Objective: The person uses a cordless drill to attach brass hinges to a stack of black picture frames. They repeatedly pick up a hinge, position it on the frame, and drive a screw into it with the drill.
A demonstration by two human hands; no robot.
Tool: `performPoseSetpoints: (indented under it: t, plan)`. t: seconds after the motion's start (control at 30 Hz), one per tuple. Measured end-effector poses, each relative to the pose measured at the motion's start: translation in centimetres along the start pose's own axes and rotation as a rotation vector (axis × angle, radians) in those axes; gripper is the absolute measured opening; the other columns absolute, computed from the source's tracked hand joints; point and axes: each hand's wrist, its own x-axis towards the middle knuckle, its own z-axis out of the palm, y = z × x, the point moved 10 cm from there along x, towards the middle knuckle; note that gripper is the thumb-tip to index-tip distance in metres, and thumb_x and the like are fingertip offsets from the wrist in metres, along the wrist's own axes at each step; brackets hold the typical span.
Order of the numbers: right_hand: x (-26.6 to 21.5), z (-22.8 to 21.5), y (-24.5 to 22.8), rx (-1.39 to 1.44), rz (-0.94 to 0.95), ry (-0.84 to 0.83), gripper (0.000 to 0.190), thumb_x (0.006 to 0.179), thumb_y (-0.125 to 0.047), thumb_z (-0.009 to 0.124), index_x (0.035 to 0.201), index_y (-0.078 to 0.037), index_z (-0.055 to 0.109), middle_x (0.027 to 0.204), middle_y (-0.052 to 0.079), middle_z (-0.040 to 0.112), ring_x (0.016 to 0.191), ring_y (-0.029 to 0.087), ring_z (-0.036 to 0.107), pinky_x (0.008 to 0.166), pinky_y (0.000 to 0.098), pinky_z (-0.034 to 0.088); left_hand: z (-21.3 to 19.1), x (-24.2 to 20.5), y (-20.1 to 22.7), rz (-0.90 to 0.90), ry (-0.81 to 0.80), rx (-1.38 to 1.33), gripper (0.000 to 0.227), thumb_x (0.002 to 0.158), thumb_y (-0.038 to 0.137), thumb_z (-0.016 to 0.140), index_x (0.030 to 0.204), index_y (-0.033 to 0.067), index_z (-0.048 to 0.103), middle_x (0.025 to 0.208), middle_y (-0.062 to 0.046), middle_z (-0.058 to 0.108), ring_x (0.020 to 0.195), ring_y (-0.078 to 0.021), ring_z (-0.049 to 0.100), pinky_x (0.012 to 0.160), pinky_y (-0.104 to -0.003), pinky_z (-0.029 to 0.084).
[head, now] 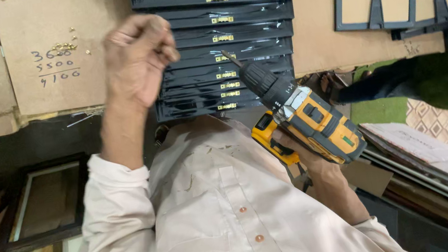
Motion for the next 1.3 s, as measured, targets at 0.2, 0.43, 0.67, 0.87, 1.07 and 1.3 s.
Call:
performPoseSetpoints:
  t: [0.2, 0.43, 0.67, 0.87, 1.07, 1.3]
  plan:
    - [3.3, -2.0, 2.5, 0.016, -0.005, -0.086, 0.032, 0.082, -0.005, 0.086, 0.11, -0.005, 0.071, 0.107, 0.006, 0.072, 0.095, 0.017, 0.07, 0.083, 0.0313, 0.06, 5.9, -0.3, -8.0, -0.261, 0.039, -0.351, 0.013, 0.089, 0.016, 0.076, 0.089, 0.0041, 0.071, 0.099, -0.011, 0.074, 0.092, -0.0212, 0.075, 0.082, -0.041, 0.067]
    - [6.1, -4.5, 3.9, 0.016, -0.018, -0.142, 0.031, 0.083, -0.007, 0.084, 0.111, -0.004, 0.07, 0.111, 0.009, 0.072, 0.098, 0.019, 0.071, 0.086, 0.0319, 0.061, 8.3, 1.0, -10.9, -0.213, 0.092, -0.401, 0.015, 0.095, 0.015, 0.074, 0.096, 0.0006, 0.071, 0.099, -0.013, 0.074, 0.092, -0.0228, 0.073, 0.089, -0.04, 0.063]
    - [7.1, -4.2, 2.8, -0.032, -0.062, -0.152, 0.03, 0.085, -0.008, 0.083, 0.112, -0.002, 0.07, 0.115, 0.013, 0.071, 0.102, 0.022, 0.072, 0.088, 0.0324, 0.061, 7.0, 1.7, -12.8, -0.259, 0.164, -0.397, 0.016, 0.098, 0.015, 0.072, 0.099, -0.0006, 0.07, 0.099, -0.015, 0.074, 0.092, -0.0229, 0.073, 0.089, -0.041, 0.063]
    - [7.1, -1.9, -0.6, -0.183, -0.162, -0.221, 0.03, 0.087, -0.01, 0.081, 0.113, -0.001, 0.069, 0.119, 0.016, 0.071, 0.104, 0.024, 0.072, 0.09, 0.0329, 0.061, 5.3, -0.3, -13.5, -0.349, 0.235, -0.409, 0.017, 0.097, 0.015, 0.071, 0.1, -0.0021, 0.07, 0.101, -0.016, 0.074, 0.094, -0.0235, 0.074, 0.091, -0.042, 0.063]
    - [6.7, 0.8, -1.9, -0.26, -0.13, -0.253, 0.03, 0.088, -0.01, 0.08, 0.114, 0.001, 0.07, 0.123, 0.019, 0.071, 0.107, 0.025, 0.073, 0.093, 0.0333, 0.061, 3.0, -2.2, -13.9, -0.377, 0.276, -0.393, 0.017, 0.099, 0.011, 0.069, 0.103, -0.0045, 0.071, 0.104, -0.018, 0.074, 0.096, -0.0246, 0.074, 0.091, -0.04, 0.063]
    - [6.5, 2.0, -2.7, -0.292, -0.065, -0.212, 0.03, 0.087, -0.012, 0.081, 0.113, -0.001, 0.07, 0.117, 0.016, 0.071, 0.102, 0.024, 0.073, 0.088, 0.0341, 0.061, 3.9, -1.5, -12.4, -0.426, 0.279, -0.396, 0.014, 0.1, 0.005, 0.066, 0.106, -0.0057, 0.072, 0.109, -0.02, 0.074, 0.095, -0.0243, 0.074, 0.09, -0.037, 0.063]
